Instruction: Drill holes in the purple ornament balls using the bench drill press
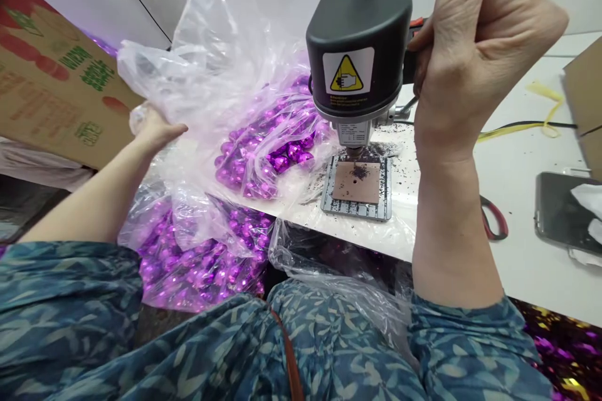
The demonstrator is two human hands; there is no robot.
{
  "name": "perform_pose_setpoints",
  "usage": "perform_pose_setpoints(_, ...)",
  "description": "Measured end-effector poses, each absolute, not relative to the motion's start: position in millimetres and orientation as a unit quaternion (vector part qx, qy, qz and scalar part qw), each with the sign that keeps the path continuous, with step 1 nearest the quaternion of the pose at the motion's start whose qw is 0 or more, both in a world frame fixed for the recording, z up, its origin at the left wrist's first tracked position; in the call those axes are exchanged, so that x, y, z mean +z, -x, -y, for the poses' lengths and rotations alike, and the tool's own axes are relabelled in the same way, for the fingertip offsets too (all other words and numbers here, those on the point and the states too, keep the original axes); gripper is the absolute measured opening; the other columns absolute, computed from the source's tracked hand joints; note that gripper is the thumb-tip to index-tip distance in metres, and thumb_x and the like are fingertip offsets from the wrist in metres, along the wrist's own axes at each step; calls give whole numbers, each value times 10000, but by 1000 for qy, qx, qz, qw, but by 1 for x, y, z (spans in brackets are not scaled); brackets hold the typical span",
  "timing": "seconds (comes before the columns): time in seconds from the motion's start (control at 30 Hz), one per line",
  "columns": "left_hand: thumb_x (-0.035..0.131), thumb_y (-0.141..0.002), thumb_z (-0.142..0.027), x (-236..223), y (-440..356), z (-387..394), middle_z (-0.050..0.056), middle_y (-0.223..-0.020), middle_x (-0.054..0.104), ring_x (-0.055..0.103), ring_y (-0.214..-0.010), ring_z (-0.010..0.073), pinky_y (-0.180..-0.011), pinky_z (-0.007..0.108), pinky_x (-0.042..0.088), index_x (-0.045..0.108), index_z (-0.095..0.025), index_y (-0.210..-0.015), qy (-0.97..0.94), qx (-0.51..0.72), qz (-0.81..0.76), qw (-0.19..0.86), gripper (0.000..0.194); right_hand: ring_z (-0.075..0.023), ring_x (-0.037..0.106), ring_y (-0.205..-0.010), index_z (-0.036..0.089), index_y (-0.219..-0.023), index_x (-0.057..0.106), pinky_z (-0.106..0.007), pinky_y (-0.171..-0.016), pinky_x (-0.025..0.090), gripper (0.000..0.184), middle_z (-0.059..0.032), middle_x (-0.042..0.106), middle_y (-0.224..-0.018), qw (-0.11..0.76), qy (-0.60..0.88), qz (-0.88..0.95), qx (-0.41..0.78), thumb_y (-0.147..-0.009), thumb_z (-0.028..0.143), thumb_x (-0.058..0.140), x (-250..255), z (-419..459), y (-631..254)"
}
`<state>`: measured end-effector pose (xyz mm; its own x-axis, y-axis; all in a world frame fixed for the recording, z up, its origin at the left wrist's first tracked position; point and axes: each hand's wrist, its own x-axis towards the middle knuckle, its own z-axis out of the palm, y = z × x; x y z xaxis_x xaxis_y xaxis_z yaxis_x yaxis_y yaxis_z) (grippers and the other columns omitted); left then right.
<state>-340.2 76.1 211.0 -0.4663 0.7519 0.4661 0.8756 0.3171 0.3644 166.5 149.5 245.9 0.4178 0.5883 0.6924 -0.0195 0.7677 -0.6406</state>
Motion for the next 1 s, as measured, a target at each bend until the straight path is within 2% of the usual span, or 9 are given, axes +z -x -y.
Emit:
perform_pose_setpoints(0.07, 832, -830, -287, 202, 302, -71, 225, -1695, 537, 394, -1689, 455, -1418, 813, 252, 510, -106, -1529, 478, -287, 807, 195, 791, -16, 401, -455, 159, -573, 478, -222, -588, 365, 626, 57, 341, -492, 795, 288, 496, 197, -884, 636, 736, 247, -150, -167)
perform_pose_setpoints(0.13, 696, -946, -243, 185, 254, -69, 133, -1758, 509, 295, -1765, 402, -1452, 758, 202, 557, -217, -1557, 561, -291, 746, 212, 626, -15, 421, -462, 159, -575, 462, -217, -573, 353, 597, 56, 353, -505, 797, 298, 482, 209, -914, 570, 733, 247, -151, -166)
perform_pose_setpoints(0.23, 568, -1016, -190, 141, 179, -75, 89, -1443, 756, 628, -1531, 347, -1324, 663, 474, 722, -312, -1336, 711, -255, 650, 81, 375, -17, 392, -450, 169, -585, 434, -222, -587, 370, 570, 57, 353, -511, 792, 311, 479, 215, -961, 517, 684, 247, -153, -166)
perform_pose_setpoints(0.3, 509, -1066, -196, 107, 138, -79, 110, -1312, 794, 744, -1322, 327, -1177, 592, 600, 740, -290, -1305, 747, -224, 626, -9, 345, -3, 345, -441, 173, -590, 417, -222, -593, 374, 595, 63, 337, -515, 788, 323, 489, 191, -954, 584, 649, 247, -152, -165)
perform_pose_setpoints(0.5, 797, -1012, -382, 43, 84, -60, 168, -1277, 783, 742, -1254, 371, -1111, 548, 611, 766, -192, -1215, 745, -157, 624, -177, 279, -41, 397, -465, 218, -589, 417, -261, -602, 367, 737, 62, 289, -479, 791, 277, 520, 162, -772, 918, 555, 245, -148, -164)
perform_pose_setpoints(0.7, 568, -1149, -352, 44, 99, -64, 63, -924, 767, 751, -875, 232, -871, 387, 613, 757, -208, -1064, 674, -281, 653, -203, 253, -58, 442, -482, 172, -580, 500, -262, -587, 366, 713, 36, 317, -489, 798, 279, 501, 187, -658, 865, 645, 240, -154, -172)
perform_pose_setpoints(0.8, 648, -1120, -336, 47, 105, -83, 103, -1112, 781, 761, -961, 262, -919, 429, 620, 739, -220, -1278, 615, -326, 710, -108, 217, -59, 452, -501, 181, -588, 545, -278, -585, 377, 699, 22, 345, -505, 791, 282, 506, 197, -629, 869, 659, 239, -155, -174)
perform_pose_setpoints(0.87, 783, -1045, -341, 44, 105, -95, 145, -1295, 739, 768, -1075, 315, -988, 503, 627, 723, -247, -1405, 626, -302, 711, -108, 377, -58, 449, -499, 189, -574, 533, -283, -586, 379, 696, 23, 321, -497, 792, 281, 506, 192, -625, 874, 649, 240, -155, -174)
perform_pose_setpoints(1.0, 860, -936, -197, 33, 99, -113, 149, -1350, 667, 753, -1183, 339, -1121, 572, 605, 778, -243, -1349, 650, -302, 673, -183, 423, -65, 517, -528, 188, -553, 483, -273, -629, 415, 696, 25, 321, -483, 788, 280, 517, 182, -666, 859, 632, 242, -152, -174)
